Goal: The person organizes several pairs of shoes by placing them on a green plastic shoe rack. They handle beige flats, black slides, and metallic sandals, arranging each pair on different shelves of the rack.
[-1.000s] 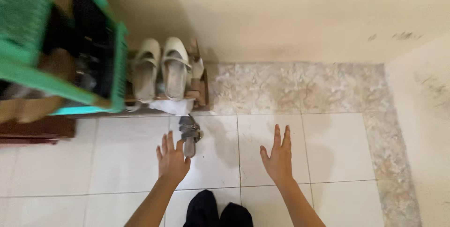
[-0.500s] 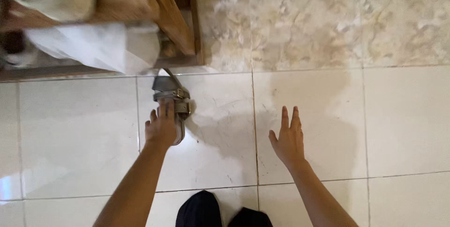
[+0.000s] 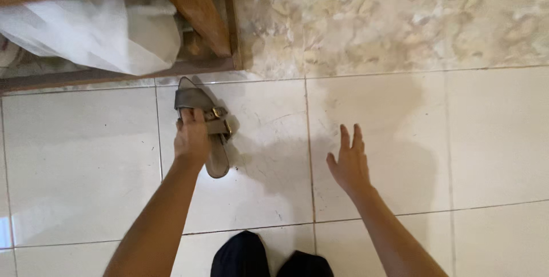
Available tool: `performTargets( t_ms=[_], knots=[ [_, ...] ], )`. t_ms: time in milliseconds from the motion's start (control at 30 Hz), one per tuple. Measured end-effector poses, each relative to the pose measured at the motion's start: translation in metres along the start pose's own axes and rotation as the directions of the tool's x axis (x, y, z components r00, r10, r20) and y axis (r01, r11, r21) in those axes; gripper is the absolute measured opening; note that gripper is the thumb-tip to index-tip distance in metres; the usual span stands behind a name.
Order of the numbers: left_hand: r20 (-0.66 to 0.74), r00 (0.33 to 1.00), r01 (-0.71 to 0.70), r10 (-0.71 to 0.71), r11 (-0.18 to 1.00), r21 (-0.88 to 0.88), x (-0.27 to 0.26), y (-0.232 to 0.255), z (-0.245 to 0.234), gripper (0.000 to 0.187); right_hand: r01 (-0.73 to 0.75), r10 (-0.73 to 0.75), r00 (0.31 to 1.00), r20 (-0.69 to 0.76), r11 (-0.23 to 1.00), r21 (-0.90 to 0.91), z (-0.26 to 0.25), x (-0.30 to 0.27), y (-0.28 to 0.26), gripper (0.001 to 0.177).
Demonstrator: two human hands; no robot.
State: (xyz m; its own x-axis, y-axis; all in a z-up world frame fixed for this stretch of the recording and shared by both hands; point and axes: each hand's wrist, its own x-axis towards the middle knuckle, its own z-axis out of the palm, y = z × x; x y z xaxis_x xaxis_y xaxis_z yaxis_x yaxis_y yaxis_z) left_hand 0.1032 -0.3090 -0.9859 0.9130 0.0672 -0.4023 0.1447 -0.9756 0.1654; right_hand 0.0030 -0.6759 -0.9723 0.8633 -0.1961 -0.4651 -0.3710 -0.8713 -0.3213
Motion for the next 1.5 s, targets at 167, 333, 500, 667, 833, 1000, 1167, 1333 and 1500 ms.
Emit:
performTargets(
  t_ms=[167,333,500,667,833,1000,1167,1333,1500],
  knots=[
    [-0.032,0.993,-0.117,0.115,0.99,-0.082,-0.052,0.04,-0.052,0.067,-0.11,0.057,0.97,0.236,0.969,0.22,-0.03,-0.036,-0.023,0.098],
    [-0.013,0.98,-0.2,0.2,0.97,-0.135,-0.11,0.101,-0.156,0.074,-0.089,-0.014,0.954,0.3,0.94,0.329,-0.121,-0.088,-0.083,0.092],
    [-0.183,0.906,-0.418,0.382,0.878,-0.233,-0.176,0.172,-0.314,0.058,0.107,-0.215,0.956,0.198,0.888,0.448,-0.263,-0.149,-0.146,0.093],
    [-0.345,0.846,-0.521,0.405,0.765,-0.379,-0.245,0.22,-0.465,0.041,0.213,-0.256,0.967,-0.008,0.786,0.58,-0.409,-0.213,-0.204,0.09],
    [-0.564,0.718,-0.672,0.407,0.616,-0.411,-0.302,0.253,-0.559,0.042,0.233,-0.248,0.965,-0.082,0.681,0.694,-0.505,-0.272,-0.245,0.085],
    [-0.637,0.666,-0.719,0.387,0.56,-0.412,-0.345,0.266,-0.623,0.042,0.258,-0.174,0.966,-0.193,0.562,0.786,-0.563,-0.31,-0.286,0.07],
    [-0.692,0.59,-0.79,0.416,0.475,-0.389,-0.384,0.261,-0.668,0.037,0.318,-0.137,0.938,-0.319,0.705,0.634,-0.602,-0.338,-0.31,0.04],
    [-0.731,0.638,-0.757,0.244,0.376,-0.535,-0.417,0.236,-0.705,0.066,0.71,-0.305,0.473,-0.827,0.687,0.152,-0.626,-0.358,-0.334,0.041],
    [-0.568,0.8,-0.6,0.192,0.246,-0.761,-0.398,0.201,-0.744,0.082,0.79,-0.272,0.467,-0.842,0.556,0.259,-0.658,-0.378,-0.35,0.043]
  ],
)
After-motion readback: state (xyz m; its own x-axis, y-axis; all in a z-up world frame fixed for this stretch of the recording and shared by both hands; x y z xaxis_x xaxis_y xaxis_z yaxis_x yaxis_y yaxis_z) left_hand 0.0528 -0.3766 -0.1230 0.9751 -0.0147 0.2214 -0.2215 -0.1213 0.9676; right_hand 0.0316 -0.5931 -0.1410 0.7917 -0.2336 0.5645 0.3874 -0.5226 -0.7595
